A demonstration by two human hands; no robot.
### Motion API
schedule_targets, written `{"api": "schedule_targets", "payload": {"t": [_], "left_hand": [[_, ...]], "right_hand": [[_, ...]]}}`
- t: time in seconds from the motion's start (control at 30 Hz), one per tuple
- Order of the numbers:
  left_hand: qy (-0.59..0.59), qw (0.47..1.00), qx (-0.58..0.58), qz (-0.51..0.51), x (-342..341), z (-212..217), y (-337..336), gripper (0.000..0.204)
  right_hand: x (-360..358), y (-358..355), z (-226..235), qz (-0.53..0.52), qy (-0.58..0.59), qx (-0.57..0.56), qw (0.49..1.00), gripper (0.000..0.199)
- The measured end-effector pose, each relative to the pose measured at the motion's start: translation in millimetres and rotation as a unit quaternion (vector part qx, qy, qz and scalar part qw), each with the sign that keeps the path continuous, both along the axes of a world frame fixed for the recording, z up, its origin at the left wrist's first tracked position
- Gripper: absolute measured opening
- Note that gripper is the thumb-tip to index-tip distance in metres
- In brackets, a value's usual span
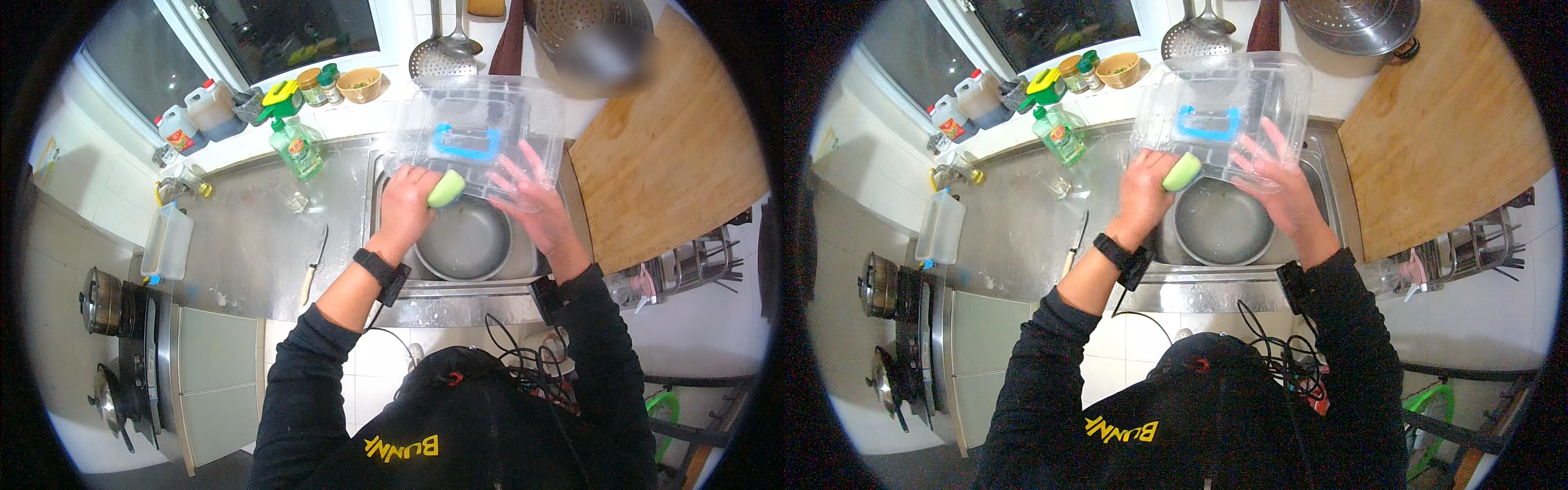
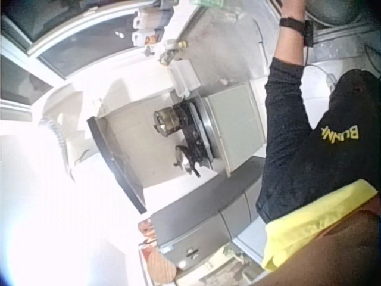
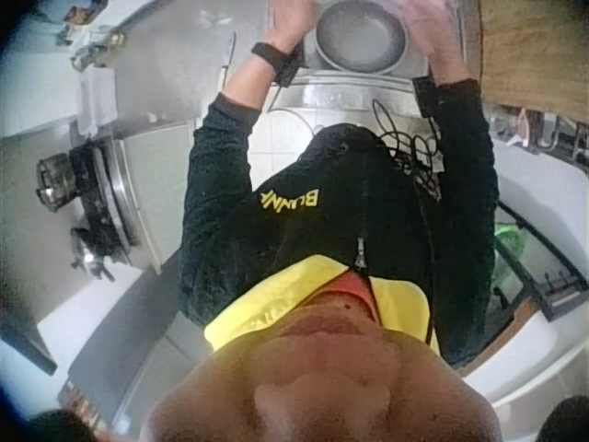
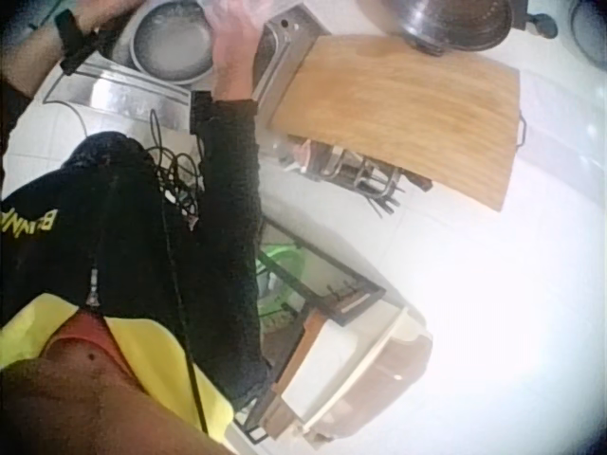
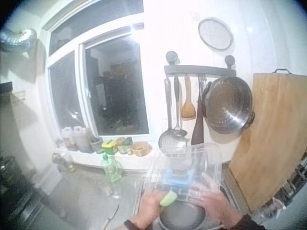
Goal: The person cleans a spray bottle and a plastic container in the kitchen sink. They use a brush to scrub the inside of the spray bottle, rinse it, and then scrub the plastic container with a sponge.
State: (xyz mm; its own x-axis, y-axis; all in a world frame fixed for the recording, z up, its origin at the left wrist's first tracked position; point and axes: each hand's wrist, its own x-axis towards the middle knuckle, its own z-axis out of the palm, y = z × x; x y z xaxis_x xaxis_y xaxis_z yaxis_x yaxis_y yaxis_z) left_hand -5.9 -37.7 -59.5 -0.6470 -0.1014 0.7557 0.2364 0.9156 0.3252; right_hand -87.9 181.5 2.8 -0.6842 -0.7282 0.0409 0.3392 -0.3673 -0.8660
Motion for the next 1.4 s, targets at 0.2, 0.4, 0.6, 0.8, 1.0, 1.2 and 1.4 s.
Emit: {"api": "schedule_targets", "payload": {"t": [0.2,0.4,0.6,0.8,1.0,1.2,1.4], "left_hand": [[-0.013,0.997,0.07,0.032,3.8,14.8,12.1,0.03],[-0.015,0.993,0.113,0.039,10.0,21.1,25.5,0.026],[-0.029,0.997,0.068,-0.011,7.8,41.7,49.8,0.031],[-0.147,0.987,0.016,-0.058,17.9,30.1,30.7,0.044],[-0.101,0.984,0.094,0.109,17.4,20.5,-45.8,0.037],[-0.122,0.976,-0.113,0.144,9.4,23.6,-36.6,0.031],[-0.1,0.984,-0.146,0.014,12.2,1.6,-10.5,0.024]], "right_hand": [[8.6,-8.6,-6.5,-0.002,0.047,-0.141,0.989,0.101],[13.7,-16.8,-13.3,0.067,0.042,-0.162,0.984,0.106],[16.7,-59.0,-26.4,-0.044,-0.009,-0.099,0.994,0.064],[-13.3,-68.6,-36.3,-0.159,-0.11,-0.057,0.979,0.033],[-30.7,-58.4,-32.3,-0.16,-0.057,-0.026,0.985,0.025],[-29.5,-75.2,-31.5,-0.173,-0.049,-0.068,0.981,0.016],[-31.7,-82.2,-28.2,-0.2,-0.016,-0.09,0.976,0.014]]}}
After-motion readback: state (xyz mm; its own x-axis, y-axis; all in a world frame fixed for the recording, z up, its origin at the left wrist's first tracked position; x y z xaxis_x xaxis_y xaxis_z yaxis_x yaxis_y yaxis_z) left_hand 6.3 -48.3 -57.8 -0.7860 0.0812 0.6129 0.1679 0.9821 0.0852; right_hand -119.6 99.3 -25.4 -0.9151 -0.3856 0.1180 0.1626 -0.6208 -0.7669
